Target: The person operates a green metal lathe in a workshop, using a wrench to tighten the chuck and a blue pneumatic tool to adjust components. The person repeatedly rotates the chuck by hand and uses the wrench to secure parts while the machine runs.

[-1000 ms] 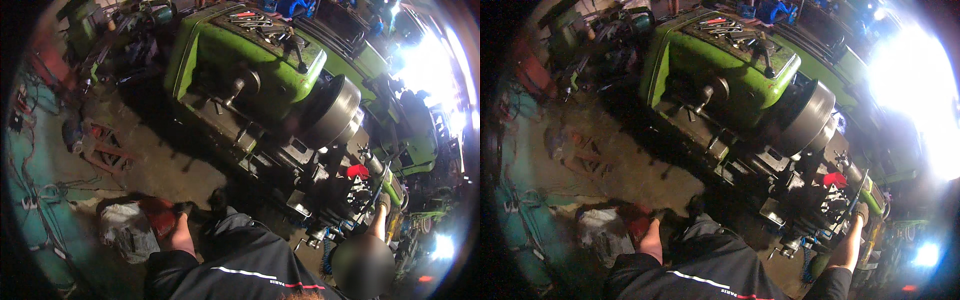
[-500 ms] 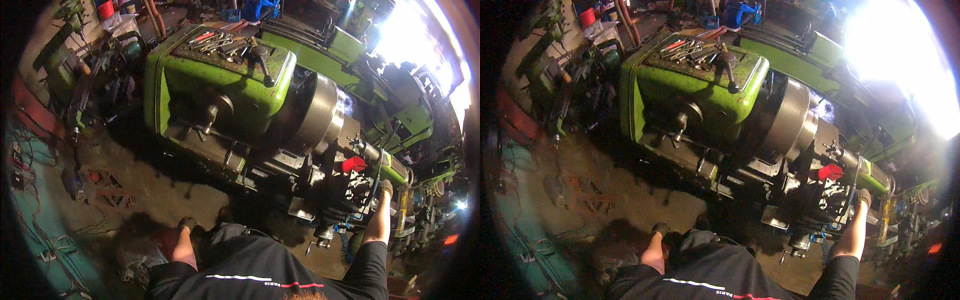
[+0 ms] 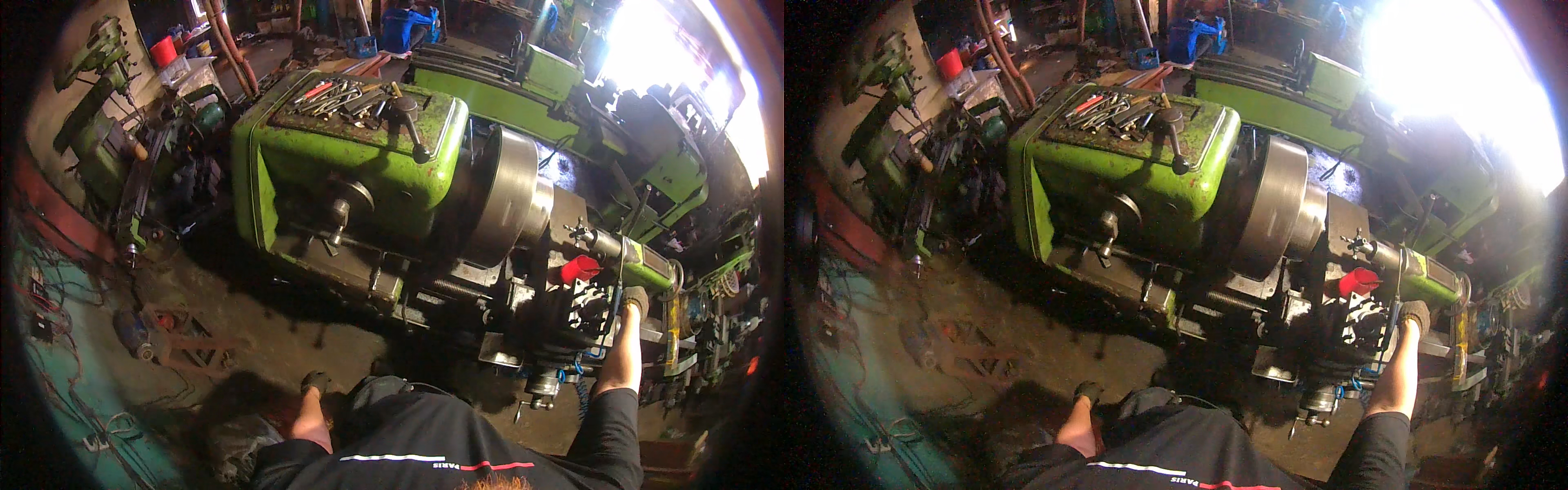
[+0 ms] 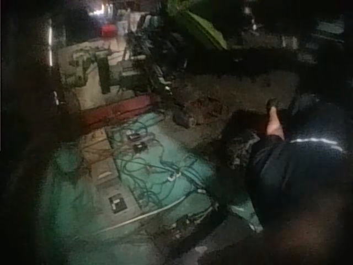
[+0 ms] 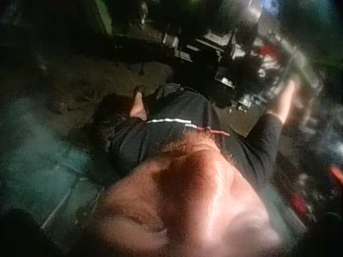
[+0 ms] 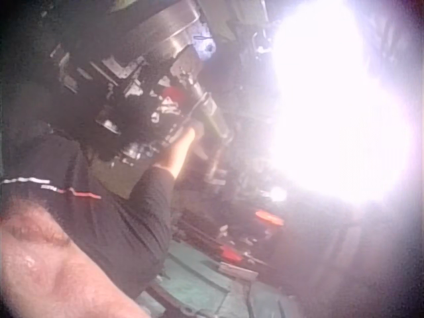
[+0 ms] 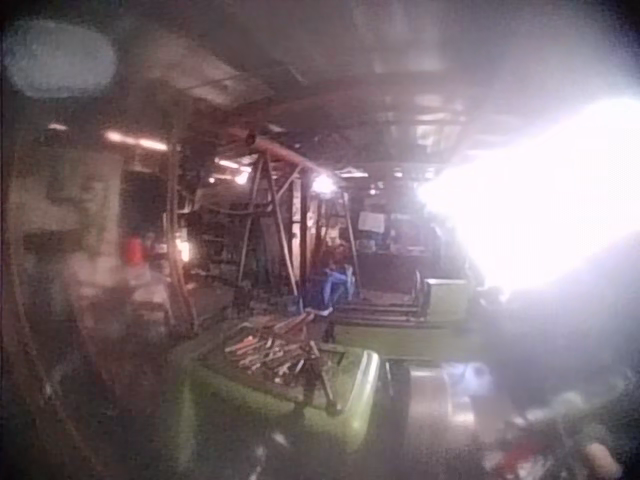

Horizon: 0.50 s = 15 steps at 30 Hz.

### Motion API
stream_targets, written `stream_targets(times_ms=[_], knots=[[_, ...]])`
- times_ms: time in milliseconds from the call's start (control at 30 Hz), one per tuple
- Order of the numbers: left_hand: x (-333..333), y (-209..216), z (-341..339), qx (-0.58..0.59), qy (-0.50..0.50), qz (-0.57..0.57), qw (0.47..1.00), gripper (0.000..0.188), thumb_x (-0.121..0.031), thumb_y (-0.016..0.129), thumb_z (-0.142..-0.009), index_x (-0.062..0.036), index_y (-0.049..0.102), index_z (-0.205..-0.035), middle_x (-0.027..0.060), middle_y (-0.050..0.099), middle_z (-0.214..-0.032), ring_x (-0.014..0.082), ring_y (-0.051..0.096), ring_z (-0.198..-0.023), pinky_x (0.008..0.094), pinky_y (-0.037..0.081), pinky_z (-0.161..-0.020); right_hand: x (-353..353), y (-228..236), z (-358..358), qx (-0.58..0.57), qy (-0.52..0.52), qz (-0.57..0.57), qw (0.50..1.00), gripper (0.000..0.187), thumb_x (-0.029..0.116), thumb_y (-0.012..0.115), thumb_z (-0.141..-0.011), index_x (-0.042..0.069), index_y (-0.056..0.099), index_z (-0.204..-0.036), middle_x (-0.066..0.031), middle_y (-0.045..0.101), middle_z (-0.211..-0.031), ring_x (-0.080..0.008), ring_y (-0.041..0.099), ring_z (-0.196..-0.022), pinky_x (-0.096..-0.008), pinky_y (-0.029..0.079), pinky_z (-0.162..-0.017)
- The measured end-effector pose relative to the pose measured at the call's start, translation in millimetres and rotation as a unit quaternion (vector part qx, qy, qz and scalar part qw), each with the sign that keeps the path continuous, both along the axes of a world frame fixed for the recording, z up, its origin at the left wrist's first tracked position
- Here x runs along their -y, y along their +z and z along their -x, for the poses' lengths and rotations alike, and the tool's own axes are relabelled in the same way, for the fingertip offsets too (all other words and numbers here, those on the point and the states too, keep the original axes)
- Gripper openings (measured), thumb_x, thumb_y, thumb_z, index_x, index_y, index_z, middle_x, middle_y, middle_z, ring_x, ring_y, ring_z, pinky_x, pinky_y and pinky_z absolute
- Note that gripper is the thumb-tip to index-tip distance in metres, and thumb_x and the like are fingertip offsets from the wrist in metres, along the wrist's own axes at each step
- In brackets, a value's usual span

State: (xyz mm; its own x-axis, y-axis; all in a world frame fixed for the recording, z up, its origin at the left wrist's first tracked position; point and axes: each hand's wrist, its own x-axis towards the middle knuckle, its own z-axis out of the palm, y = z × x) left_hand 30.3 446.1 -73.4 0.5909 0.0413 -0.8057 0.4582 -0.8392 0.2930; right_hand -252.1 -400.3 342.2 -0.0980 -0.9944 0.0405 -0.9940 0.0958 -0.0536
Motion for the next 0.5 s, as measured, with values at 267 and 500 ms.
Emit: stream_targets(times_ms=[267,500], knots=[[-14,-21,7,0.022,-0.066,-0.02,0.997,0.049,-0.047,0.072,-0.084,-0.01,0.081,-0.113,0.0205,0.076,-0.117,0.0394,0.072,-0.107,0.0496,0.054,-0.093,6,-2,0,0.0,0.001,-0.012,1.0,0.039,0.028,0.062,-0.095,0.004,0.08,-0.12,-0.0267,0.073,-0.131,-0.0451,0.07,-0.125,-0.0547,0.058,-0.098],[-31,-55,16,0.034,-0.167,-0.014,0.985,0.047,-0.05,0.07,-0.082,-0.0132,0.083,-0.108,0.0219,0.077,-0.121,0.0449,0.072,-0.113,0.051,0.054,-0.096,5,-4,-5,0.001,0.009,-0.004,1.0,0.036,0.028,0.065,-0.094,0.002,0.081,-0.114,-0.0267,0.076,-0.123,-0.0443,0.074,-0.118,-0.053,0.059,-0.093]])
